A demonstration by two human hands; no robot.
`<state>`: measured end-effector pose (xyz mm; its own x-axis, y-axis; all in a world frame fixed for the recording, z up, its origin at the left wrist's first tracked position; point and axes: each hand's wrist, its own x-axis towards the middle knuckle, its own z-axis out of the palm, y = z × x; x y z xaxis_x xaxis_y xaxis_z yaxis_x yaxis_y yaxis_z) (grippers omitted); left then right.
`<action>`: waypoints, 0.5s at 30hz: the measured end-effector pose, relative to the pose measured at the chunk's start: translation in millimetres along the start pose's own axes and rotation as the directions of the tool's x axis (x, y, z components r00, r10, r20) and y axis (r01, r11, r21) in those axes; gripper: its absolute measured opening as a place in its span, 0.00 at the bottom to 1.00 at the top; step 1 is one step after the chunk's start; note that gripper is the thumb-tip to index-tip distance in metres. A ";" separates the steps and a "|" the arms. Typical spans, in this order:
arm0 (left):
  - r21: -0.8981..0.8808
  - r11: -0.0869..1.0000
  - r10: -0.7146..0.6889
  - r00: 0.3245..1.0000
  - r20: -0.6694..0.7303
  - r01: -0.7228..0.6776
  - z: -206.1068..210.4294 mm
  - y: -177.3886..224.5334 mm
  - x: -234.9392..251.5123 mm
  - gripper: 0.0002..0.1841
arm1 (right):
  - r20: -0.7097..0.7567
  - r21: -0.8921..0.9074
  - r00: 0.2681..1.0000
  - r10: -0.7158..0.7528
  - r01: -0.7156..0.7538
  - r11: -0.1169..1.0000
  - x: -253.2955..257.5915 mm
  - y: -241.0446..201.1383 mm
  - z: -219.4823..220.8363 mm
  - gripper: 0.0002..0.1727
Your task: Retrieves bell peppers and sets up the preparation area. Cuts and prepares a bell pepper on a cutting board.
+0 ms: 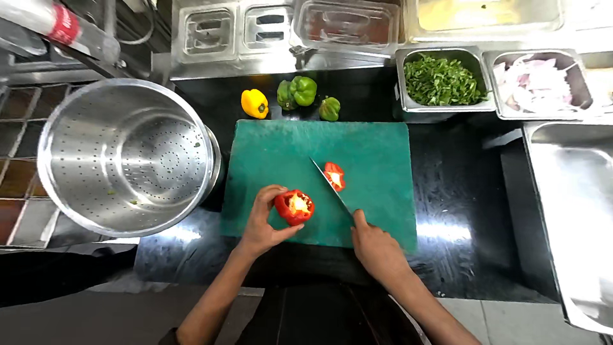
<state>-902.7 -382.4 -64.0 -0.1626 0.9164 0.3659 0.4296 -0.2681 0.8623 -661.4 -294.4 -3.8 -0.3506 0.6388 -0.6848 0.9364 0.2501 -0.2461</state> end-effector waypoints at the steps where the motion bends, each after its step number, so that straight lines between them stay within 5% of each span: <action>1: -0.039 0.999 0.020 1.000 -0.025 -0.021 3.0 -0.5 0.0 0.47 | -0.001 0.002 1.000 0.004 -0.004 1.000 -0.2 -1.4 0.0 0.19; 6: 0.045 0.999 0.004 0.990 -0.140 0.003 21.0 -5.4 -8.3 0.44 | -0.008 -0.007 1.000 0.026 -0.026 1.000 -2.0 -4.6 2.1 0.19; 11: 0.334 0.842 -0.388 0.906 -0.169 0.423 14.3 8.6 -15.4 0.47 | 0.017 -0.009 0.999 0.040 -0.040 0.999 -1.5 -5.6 -0.1 0.20; 15: 0.330 0.783 -0.516 0.847 -0.131 0.528 -7.7 23.0 -7.3 0.37 | -0.006 -0.017 0.999 0.040 -0.040 0.999 -1.4 -5.1 2.3 0.20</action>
<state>-898.4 -397.6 -44.1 -0.4752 0.8753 -0.0893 0.5437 0.3719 0.7524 -665.7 -298.2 -3.2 -0.3128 0.6529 -0.6898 0.9494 0.2362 -0.2069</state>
